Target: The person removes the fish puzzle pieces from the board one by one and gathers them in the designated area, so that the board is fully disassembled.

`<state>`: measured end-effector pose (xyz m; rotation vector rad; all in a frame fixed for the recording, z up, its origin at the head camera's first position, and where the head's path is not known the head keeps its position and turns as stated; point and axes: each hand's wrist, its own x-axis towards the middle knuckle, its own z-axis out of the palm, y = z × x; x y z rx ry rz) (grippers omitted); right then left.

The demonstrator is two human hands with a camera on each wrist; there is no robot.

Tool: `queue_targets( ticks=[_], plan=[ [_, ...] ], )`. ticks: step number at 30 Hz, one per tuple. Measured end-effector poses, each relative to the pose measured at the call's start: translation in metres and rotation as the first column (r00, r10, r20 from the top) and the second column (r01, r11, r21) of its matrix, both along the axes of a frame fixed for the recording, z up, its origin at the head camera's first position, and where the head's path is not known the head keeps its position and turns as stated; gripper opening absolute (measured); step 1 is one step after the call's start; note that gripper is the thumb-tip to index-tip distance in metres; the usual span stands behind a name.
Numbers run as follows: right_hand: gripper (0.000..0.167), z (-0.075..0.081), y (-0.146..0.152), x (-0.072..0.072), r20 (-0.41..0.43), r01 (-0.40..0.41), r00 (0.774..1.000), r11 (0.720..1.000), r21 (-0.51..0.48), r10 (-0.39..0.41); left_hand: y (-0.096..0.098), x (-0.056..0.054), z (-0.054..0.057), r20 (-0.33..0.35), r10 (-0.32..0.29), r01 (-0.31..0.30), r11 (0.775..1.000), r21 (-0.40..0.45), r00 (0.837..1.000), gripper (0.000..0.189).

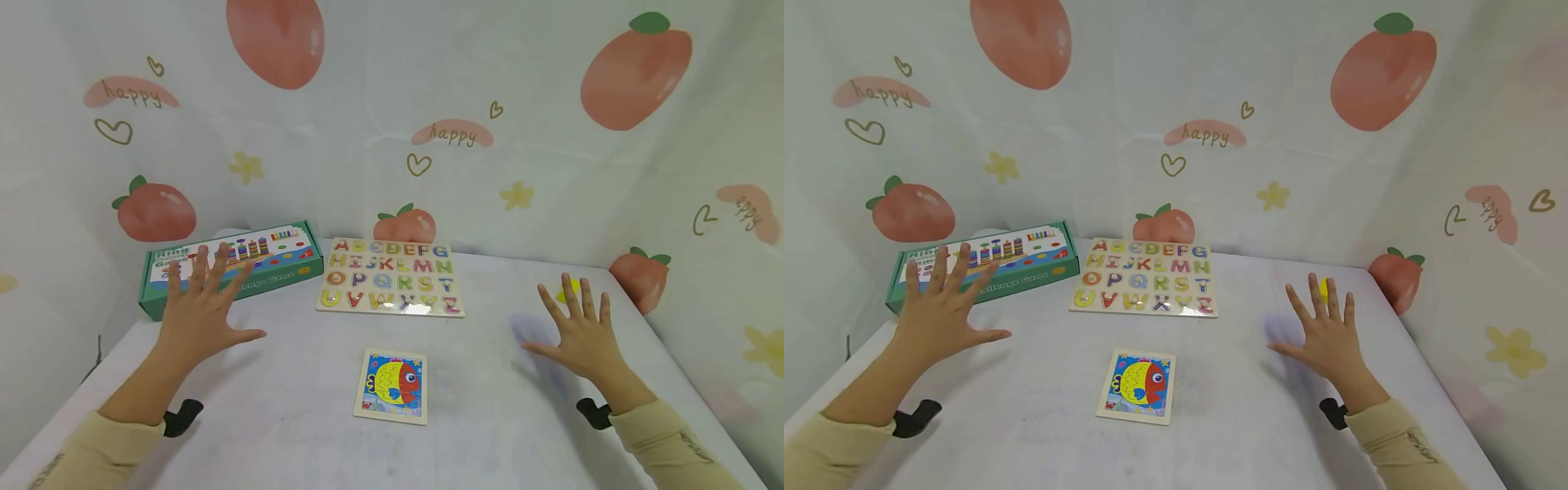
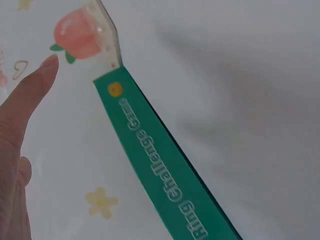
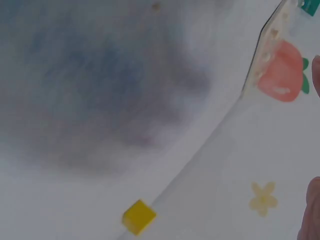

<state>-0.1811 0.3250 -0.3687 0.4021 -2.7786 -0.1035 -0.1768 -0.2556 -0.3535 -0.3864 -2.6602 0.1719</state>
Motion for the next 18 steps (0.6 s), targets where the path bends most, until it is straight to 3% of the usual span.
queue_targets(
  ticks=[7, 10, 13, 18],
  plan=[
    [0.102, -0.001, -0.024, -0.005, 0.010, -0.035, 0.999, 0.999, -0.026, 0.035, 0.021, -0.002, 0.000, 0.018, -0.062, 0.061, 0.998, 0.035, 0.998, 0.120],
    [0.103, -0.003, -0.034, -0.011, 0.018, -0.038, 0.999, 0.998, -0.044, 0.039, 0.033, -0.005, -0.003, 0.066, -0.099, 0.094, 0.993, 0.078, 0.993, 0.122],
    [0.104, -0.005, -0.046, -0.015, 0.030, -0.046, 0.998, 0.996, -0.083, 0.049, 0.048, -0.005, -0.007, 0.144, -0.141, 0.123, 0.984, 0.131, 0.979, 0.121],
    [0.105, -0.005, -0.066, -0.018, 0.089, -0.035, 0.995, 0.987, -0.159, 0.049, 0.077, -0.003, -0.008, 0.274, -0.217, 0.158, 0.962, 0.222, 0.937, 0.116]
  ],
)
